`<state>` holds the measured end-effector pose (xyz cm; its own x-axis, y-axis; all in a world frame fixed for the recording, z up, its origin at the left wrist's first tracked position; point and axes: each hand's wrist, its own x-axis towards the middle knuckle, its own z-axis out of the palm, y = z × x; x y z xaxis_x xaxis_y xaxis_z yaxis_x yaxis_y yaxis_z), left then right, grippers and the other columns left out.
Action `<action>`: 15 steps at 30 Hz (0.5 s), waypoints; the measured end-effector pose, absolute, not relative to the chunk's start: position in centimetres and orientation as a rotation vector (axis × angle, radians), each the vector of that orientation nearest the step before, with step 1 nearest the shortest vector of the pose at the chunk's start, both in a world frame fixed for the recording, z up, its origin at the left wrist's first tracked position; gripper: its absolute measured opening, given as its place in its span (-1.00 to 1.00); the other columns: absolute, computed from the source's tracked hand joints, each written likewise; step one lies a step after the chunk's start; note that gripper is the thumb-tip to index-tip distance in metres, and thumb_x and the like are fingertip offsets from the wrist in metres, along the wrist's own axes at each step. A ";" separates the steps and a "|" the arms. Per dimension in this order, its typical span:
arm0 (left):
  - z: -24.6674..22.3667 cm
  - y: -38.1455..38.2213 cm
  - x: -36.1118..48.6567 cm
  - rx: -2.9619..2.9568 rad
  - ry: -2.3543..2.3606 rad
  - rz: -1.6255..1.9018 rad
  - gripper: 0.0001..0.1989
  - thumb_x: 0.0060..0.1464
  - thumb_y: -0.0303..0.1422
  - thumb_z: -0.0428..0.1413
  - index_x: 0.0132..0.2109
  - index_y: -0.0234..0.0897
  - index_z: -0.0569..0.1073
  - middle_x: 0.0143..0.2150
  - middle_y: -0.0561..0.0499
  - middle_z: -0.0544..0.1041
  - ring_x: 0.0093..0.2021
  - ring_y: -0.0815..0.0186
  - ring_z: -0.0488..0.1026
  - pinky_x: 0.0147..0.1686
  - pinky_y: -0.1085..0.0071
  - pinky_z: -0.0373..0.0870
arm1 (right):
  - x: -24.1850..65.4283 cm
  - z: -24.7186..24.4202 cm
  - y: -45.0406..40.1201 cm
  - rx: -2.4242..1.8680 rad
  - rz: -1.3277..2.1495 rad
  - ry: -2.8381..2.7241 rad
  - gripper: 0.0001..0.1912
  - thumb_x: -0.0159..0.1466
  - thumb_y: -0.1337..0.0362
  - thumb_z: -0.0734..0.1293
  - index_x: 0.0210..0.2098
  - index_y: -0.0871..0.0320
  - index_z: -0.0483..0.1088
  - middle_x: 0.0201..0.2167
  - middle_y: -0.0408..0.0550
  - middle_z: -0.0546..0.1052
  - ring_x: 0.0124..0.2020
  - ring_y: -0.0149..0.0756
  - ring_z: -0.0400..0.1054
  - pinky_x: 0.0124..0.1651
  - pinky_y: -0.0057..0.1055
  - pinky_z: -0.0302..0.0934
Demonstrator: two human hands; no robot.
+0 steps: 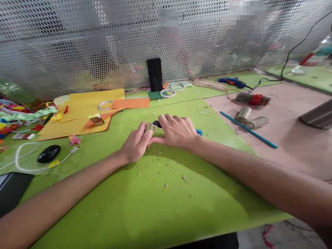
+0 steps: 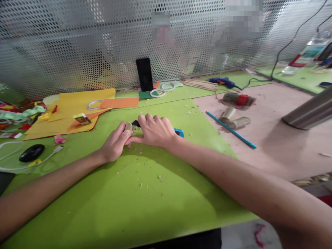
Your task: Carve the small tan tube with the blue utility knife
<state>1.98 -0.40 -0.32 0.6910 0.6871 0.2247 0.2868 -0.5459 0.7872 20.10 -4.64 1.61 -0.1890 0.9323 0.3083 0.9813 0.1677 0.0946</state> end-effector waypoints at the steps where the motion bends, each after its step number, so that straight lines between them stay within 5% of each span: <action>1: -0.3 -0.4 2.0 2.149 0.749 0.676 -0.75 0.31 -0.16 -0.19 -0.18 -0.24 0.20 -0.52 0.14 0.29 -0.53 0.41 0.28 -0.50 0.44 0.23 | 20.1 1.6 -4.6 -1.876 -0.397 -2.263 -0.08 0.14 -0.41 -0.27 -0.14 0.19 0.27 -0.31 0.08 0.49 -0.41 -0.19 0.39 -0.49 -0.42 -0.22; 15: -0.5 -0.3 1.9 2.301 0.814 0.675 -0.77 0.32 -0.19 -0.20 -0.14 -0.25 0.20 -0.50 0.12 0.29 -0.54 0.41 0.23 -0.50 0.43 0.13 | 20.0 1.7 -4.7 -1.897 -0.296 -2.284 -0.10 0.16 -0.39 -0.25 -0.13 0.19 0.30 -0.32 0.08 0.53 -0.42 -0.15 0.42 -0.50 -0.38 -0.13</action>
